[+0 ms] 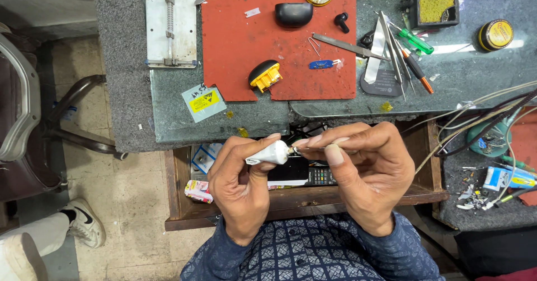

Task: The person uses tweezers to adjust a small component inside a yellow plastic housing, then applies adhesive from a tube to secure it. They attach a black cover, use a screwdriver to tighten a screw, and finally use a soldering iron on the internal component.

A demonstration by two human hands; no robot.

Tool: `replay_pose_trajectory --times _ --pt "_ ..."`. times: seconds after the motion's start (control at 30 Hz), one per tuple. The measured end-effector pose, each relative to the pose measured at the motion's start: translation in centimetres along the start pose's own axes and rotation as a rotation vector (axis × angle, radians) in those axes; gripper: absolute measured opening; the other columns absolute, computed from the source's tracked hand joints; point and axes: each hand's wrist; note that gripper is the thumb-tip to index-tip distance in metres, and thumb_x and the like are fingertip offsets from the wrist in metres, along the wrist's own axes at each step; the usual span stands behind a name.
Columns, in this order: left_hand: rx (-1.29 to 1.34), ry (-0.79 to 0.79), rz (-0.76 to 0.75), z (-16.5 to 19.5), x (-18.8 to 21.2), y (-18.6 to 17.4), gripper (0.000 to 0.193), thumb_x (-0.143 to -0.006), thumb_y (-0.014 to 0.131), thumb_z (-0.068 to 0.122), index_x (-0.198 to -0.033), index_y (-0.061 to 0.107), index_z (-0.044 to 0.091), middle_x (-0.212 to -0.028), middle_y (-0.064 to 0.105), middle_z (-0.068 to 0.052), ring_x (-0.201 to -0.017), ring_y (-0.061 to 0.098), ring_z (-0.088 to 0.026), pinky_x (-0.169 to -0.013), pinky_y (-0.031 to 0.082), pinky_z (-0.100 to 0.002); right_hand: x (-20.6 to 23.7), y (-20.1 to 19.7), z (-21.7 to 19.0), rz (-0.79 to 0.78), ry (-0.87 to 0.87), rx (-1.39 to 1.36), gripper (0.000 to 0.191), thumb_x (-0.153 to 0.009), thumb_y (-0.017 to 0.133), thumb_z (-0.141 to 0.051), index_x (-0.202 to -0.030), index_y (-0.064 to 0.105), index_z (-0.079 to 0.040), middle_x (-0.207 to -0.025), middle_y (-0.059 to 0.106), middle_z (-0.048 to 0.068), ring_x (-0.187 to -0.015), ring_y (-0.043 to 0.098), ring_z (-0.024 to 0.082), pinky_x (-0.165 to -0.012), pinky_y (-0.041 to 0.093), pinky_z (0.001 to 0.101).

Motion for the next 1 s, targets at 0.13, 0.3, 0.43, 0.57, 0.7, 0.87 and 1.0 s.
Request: replay_pose_trajectory --times 0.13,0.3,0.43,0.57,0.7,0.87,1.0 --pt "-0.007 -0.001 -0.001 -0.03 -0.01 0.07 0.019 -0.100 0.071 0.005 -0.119 0.073 0.002 -0.098 0.062 -0.002 -0.087 0.059 -0.006 -0.075 0.049 -0.019 0.09 -0.13 0.09 0.005 -0.016 0.033 0.013 -0.107 0.061 0.003 -0.111 0.049 0.001 -0.106 0.070 0.026 -0.101 0.076 0.033 -0.090 0.068 0.0440" --pt "-0.021 0.004 0.003 0.03 -0.11 0.13 0.019 -0.099 0.071 0.006 -0.118 0.074 0.002 -0.097 0.063 -0.002 -0.085 0.058 -0.006 -0.073 0.047 -0.019 0.16 -0.16 0.10 0.019 -0.017 0.043 0.014 -0.107 0.062 0.003 -0.111 0.049 0.001 -0.105 0.071 0.027 -0.100 0.077 0.033 -0.089 0.068 0.0424" --pt "-0.019 0.017 0.002 0.00 -0.05 -0.07 0.019 -0.099 0.072 0.006 -0.118 0.074 0.002 -0.097 0.063 -0.002 -0.086 0.059 -0.006 -0.074 0.048 -0.020 0.30 0.01 0.19 0.020 -0.018 0.056 0.013 -0.107 0.062 0.003 -0.111 0.049 0.001 -0.107 0.071 0.026 -0.100 0.077 0.033 -0.089 0.068 0.0420" --pt "-0.013 0.014 -0.002 -0.10 0.07 -0.28 0.020 -0.099 0.072 0.007 -0.118 0.074 0.002 -0.097 0.063 -0.002 -0.086 0.059 -0.006 -0.074 0.048 -0.020 0.40 0.18 0.21 0.011 -0.019 0.066 0.012 -0.107 0.061 0.003 -0.111 0.049 0.001 -0.107 0.071 0.026 -0.100 0.077 0.032 -0.088 0.068 0.0414" --pt "-0.008 0.018 -0.005 -0.10 0.11 -0.31 0.020 -0.100 0.072 0.008 -0.119 0.074 0.003 -0.098 0.063 -0.002 -0.087 0.060 -0.007 -0.075 0.049 -0.020 0.43 0.11 0.14 0.008 -0.011 0.089 0.012 -0.106 0.061 0.005 -0.111 0.050 0.001 -0.105 0.071 0.026 -0.100 0.077 0.031 -0.088 0.068 0.0407" --pt "-0.016 0.013 0.002 0.01 0.18 -0.23 0.022 -0.099 0.072 0.008 -0.120 0.074 0.003 -0.097 0.063 -0.002 -0.087 0.060 -0.007 -0.075 0.049 -0.020 0.50 0.19 0.55 -0.020 -0.083 0.171 0.023 -0.103 0.063 0.012 -0.114 0.048 0.000 -0.108 0.071 0.028 -0.103 0.077 0.031 -0.089 0.067 0.0371" --pt "-0.117 0.055 0.008 0.13 0.05 -0.19 0.022 -0.098 0.073 0.008 -0.119 0.075 0.005 -0.094 0.065 -0.003 -0.084 0.061 -0.008 -0.074 0.049 -0.021 0.51 0.05 0.88 -0.020 -0.125 0.234 0.028 -0.101 0.065 0.014 -0.116 0.046 -0.001 -0.107 0.073 0.028 -0.103 0.077 0.031 -0.088 0.067 0.0354"
Point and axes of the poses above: each hand's wrist, its own x-axis away from the middle knuckle, its own y-axis out of the palm, z = x × y
